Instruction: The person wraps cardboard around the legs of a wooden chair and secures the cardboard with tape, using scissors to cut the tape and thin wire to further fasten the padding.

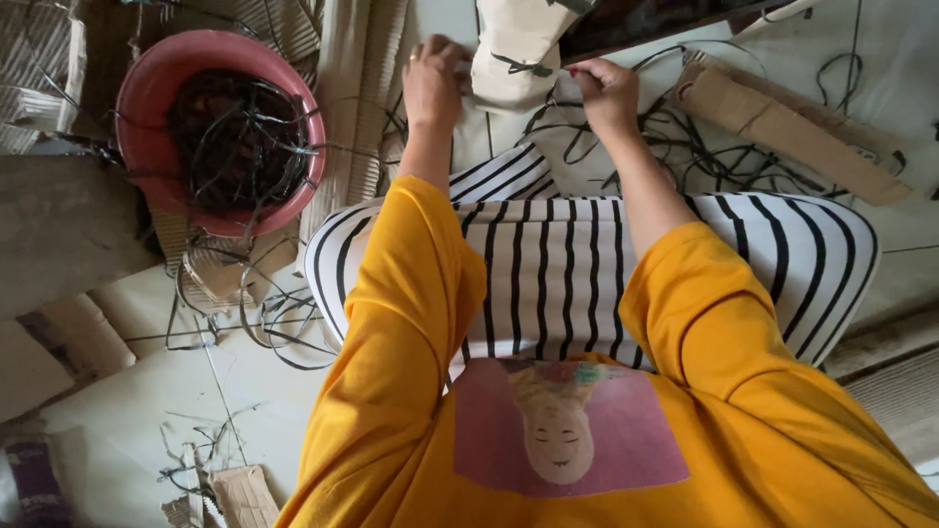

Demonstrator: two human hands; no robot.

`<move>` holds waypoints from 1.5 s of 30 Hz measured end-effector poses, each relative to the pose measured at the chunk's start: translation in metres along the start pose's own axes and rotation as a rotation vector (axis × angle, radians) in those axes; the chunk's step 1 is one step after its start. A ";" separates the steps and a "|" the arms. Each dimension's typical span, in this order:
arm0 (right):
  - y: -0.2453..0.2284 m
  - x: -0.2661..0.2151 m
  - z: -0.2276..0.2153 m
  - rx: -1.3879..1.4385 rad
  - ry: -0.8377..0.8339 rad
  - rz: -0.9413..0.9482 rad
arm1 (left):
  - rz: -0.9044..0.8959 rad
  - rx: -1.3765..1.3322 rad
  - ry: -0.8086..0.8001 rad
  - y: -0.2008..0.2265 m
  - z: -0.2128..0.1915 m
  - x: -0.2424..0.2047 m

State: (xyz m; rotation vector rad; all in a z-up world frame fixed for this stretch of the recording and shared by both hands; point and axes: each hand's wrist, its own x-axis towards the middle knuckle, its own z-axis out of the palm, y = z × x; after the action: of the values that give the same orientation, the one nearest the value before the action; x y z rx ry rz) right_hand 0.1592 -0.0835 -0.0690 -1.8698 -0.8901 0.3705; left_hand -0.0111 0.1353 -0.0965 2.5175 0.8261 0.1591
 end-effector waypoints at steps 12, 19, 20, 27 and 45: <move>-0.025 -0.014 -0.009 -0.006 0.037 -0.219 | -0.375 0.074 0.172 -0.011 -0.044 -0.021; -0.046 -0.058 -0.013 -0.226 0.120 -0.298 | -0.353 0.338 -0.393 0.041 -0.091 -0.079; -0.053 -0.066 -0.013 -0.332 0.093 -0.298 | -0.295 0.406 -0.421 0.050 -0.090 -0.087; -0.071 -0.092 -0.014 -0.544 0.170 -0.515 | 0.209 0.198 -0.077 0.084 -0.072 -0.126; -0.103 -0.147 0.022 -0.464 -0.221 -0.312 | 0.496 -0.313 -0.106 0.079 -0.018 -0.085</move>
State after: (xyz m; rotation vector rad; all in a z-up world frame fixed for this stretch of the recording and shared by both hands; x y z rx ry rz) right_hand 0.0024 -0.1507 -0.0074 -2.0834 -1.4970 0.1874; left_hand -0.0432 0.0375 -0.0401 2.3548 0.1084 0.2888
